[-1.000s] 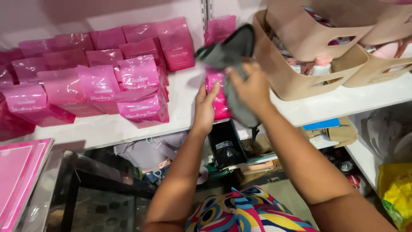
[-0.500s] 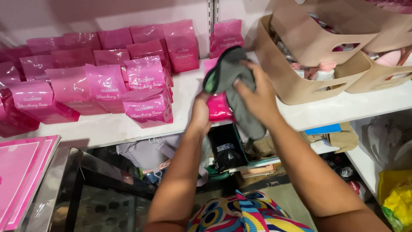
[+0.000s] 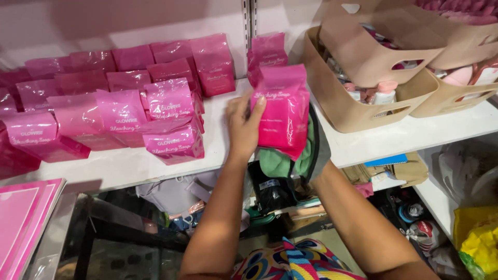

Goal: The person wipes down small pink soap packets with a cloth and organizes them on a shelf.

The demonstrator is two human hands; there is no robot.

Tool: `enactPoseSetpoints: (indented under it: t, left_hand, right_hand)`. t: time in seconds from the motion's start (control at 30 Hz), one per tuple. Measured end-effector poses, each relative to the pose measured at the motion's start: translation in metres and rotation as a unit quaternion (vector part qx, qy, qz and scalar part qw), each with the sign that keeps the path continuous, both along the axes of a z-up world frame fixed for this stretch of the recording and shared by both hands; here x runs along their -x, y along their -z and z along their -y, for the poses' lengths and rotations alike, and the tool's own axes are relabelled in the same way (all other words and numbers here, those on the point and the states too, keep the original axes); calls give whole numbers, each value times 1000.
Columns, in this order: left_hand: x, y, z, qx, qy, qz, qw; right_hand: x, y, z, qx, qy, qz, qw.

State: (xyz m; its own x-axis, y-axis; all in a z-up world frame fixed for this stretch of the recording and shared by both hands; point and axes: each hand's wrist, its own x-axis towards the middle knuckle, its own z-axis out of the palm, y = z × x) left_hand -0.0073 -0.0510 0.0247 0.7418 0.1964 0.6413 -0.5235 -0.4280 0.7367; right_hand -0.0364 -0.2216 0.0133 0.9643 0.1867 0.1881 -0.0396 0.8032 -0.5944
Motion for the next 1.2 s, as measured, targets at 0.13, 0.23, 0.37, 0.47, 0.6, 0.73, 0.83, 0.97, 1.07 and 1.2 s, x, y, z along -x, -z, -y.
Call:
enactPoseSetpoints:
  t: [0.13, 0.23, 0.37, 0.47, 0.6, 0.73, 0.83, 0.97, 1.07, 1.2]
  left_hand:
    - [39, -44, 17, 28, -13, -125, 992]
    - [35, -27, 24, 79, 127, 10, 989]
    - [16, 0, 23, 307, 299, -158, 890]
    - [7, 25, 19, 333, 358, -199, 849]
    - [25, 4, 9, 331, 444, -302, 776]
    - [27, -4, 12, 377, 420, -323, 760]
    - [16, -11, 18, 510, 432, -319, 672]
    - [-1, -15, 15, 612, 357, -240, 663]
    - [-14, 2, 9, 635, 330, -174, 677]
    - [-33, 56, 22, 658, 356, -268, 607]
  right_hand:
    - [0, 10, 8, -35, -15, -59, 998]
    - [11, 9, 3, -24, 17, -119, 992]
    - [34, -18, -13, 418, 324, 71, 846]
    - [19, -48, -3, 499, 415, 250, 718]
    - [-23, -86, 39, 586, 269, 95, 758]
    - [-45, -64, 60, 479, 259, 43, 838]
    - [-26, -48, 34, 363, 244, -5, 899]
    - [14, -22, 18, 198, 213, -74, 954]
    - [28, 6, -23, 252, 229, -66, 938]
    - [35, -35, -41, 481, 362, 314, 734]
